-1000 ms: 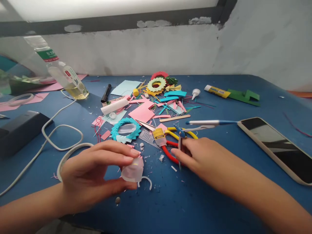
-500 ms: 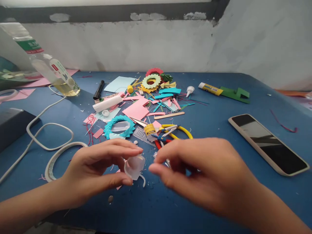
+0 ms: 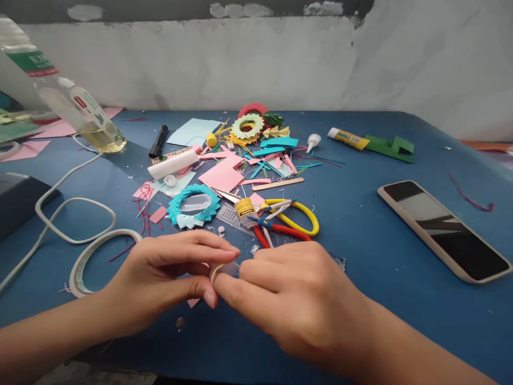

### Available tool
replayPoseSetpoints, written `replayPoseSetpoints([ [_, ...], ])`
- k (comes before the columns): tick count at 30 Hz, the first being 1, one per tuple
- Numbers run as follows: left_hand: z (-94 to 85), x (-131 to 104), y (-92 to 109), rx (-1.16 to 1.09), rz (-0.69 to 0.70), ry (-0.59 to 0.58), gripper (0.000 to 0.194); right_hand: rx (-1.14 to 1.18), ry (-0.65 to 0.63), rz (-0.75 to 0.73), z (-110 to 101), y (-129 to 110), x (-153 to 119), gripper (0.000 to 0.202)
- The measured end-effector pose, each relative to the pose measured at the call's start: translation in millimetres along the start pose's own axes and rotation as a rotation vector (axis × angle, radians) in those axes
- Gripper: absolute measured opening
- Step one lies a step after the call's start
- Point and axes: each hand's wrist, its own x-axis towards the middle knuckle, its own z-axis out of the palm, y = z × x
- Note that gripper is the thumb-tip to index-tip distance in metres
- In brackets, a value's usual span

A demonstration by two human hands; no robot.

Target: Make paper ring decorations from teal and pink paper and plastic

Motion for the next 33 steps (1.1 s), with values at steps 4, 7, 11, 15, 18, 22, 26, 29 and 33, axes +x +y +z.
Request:
replayPoseSetpoints([
  [4,2.1,0.8,2.0,-0.039,-0.027,0.035,0.029,0.063,0.024,-0.032,5.0,2.3,-0.3,0.012],
  [7,2.5,0.9,3.6,-0.042,-0.04,0.036,0.03,0.094,0.048,-0.062,7.5,2.8,-0.4,0.008],
  [11,1.0,-0.8,4.7,-0.038,-0.046,-0.019,0.031,0.122,0.074,-0.063,8.7,1.1,0.9,0.01],
  [15,-2.3,-3.3,5.0,-0.002,-0.01,-0.075,0.031,0.145,0.068,-0.021,4.0,-1.3,1.2,0.01],
  [18,-5.2,-4.3,6.5,0.053,0.029,-0.088,0.034,0.16,0.047,0.02,-3.3,-3.1,-1.4,0.012],
  [22,-6.1,-4.3,10.9,0.038,0.017,-0.109,0.032,0.069,0.055,0.063,-10.1,-4.9,-4.4,0.011],
  [26,-3.3,-2.2,11.5,-0.137,-0.096,-0.11,0.03,-0.021,0.129,0.075,-8.7,-6.4,0.0,0.018],
  [29,-2.6,0.1,8.0,-0.284,-0.135,-0.11,0.023,-0.041,0.136,0.085,-7.2,-7.9,4.5,0.023],
  [33,-5.7,1.7,2.0,-0.239,-0.198,-0.068,0.019,-0.095,0.082,0.068,-8.0,-8.3,4.5,0.026],
])
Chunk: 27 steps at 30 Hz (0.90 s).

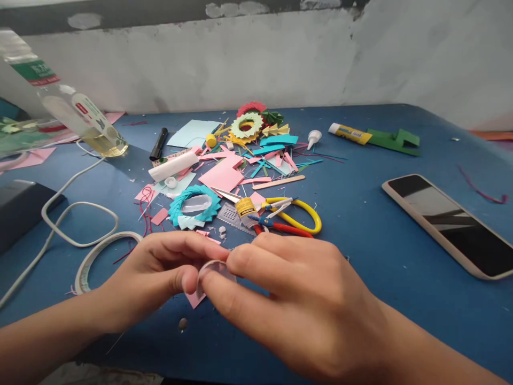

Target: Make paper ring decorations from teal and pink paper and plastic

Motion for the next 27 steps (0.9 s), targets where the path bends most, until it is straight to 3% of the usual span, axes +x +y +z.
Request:
replayPoseSetpoints([
  [6,-3.3,-0.3,-5.1,0.07,-0.037,0.05,0.026,-0.046,0.006,-0.098,1.0,2.4,2.6,0.018],
  [13,1.9,-0.6,-4.4,-0.159,-0.039,-0.01,0.016,-0.011,0.001,-0.138,1.5,4.0,5.0,0.015],
  [20,-1.0,0.2,-3.8,-0.266,-0.029,-0.079,0.02,0.211,0.079,0.041,10.6,3.4,-0.7,0.012],
  [23,-1.2,0.5,-3.3,-0.28,-0.024,-0.084,0.019,0.154,0.106,0.07,10.6,1.4,0.1,0.015],
  [27,0.0,0.7,-3.1,-0.303,-0.053,-0.101,0.019,0.01,0.118,-0.039,8.4,0.5,2.9,0.016],
])
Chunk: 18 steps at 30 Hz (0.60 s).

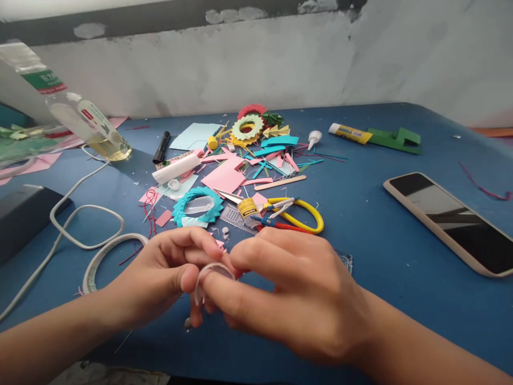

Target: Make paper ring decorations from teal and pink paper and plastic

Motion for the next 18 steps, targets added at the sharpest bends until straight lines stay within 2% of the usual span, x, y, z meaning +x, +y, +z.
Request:
replayPoseSetpoints([
  [3,0.5,-0.6,-0.4,-0.035,-0.047,-0.023,0.018,-0.044,0.043,-0.02,2.0,-2.3,2.9,0.018],
  [7,1.1,-1.9,-0.4,-0.048,-0.053,-0.041,0.017,0.007,0.062,0.107,7.3,-7.5,6.8,0.026],
  [13,1.4,-2.1,-1.0,-0.076,-0.072,-0.029,0.015,0.077,0.004,0.115,7.7,-5.8,1.3,0.018],
  [18,1.8,-1.5,-1.3,-0.104,-0.091,-0.065,0.017,0.338,-0.121,0.043,4.5,0.8,-2.5,0.01],
])
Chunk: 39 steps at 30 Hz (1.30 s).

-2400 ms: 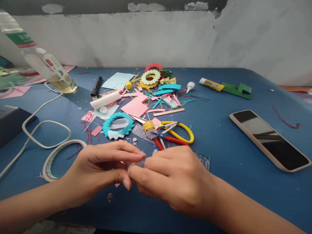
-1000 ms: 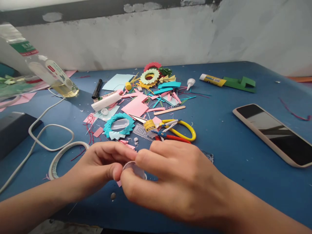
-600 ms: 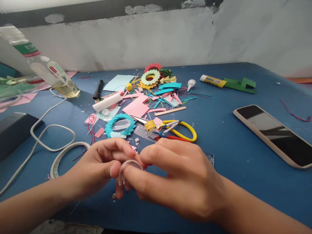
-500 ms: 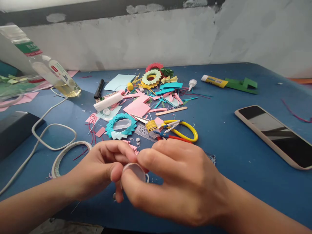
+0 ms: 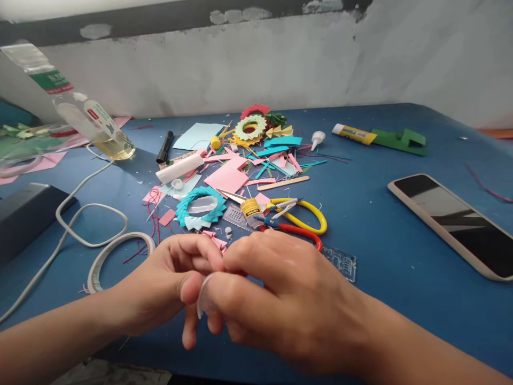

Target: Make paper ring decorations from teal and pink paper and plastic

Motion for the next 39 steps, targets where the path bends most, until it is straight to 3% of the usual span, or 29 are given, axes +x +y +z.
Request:
replayPoseSetpoints([
  [6,-0.8,0.1,1.9,0.021,0.023,0.039,0.019,-0.073,0.143,0.072,-4.4,-2.4,2.9,0.011],
  [13,-2.7,1.0,3.3,0.184,0.076,0.141,0.018,-0.126,0.205,0.235,-2.4,-11.5,8.1,0.013],
  [21,0.6,0.7,1.2,0.194,0.128,0.149,0.016,-0.427,0.223,0.114,12.2,-12.8,4.2,0.019],
  [34,4.0,-2.9,3.7,0.237,0.254,0.039,0.018,-0.255,0.346,0.13,1.6,-15.3,4.8,0.022],
  [39,0.7,-3.7,4.1,0.266,0.283,0.049,0.02,-0.244,0.442,0.212,4.6,-17.2,1.2,0.022],
])
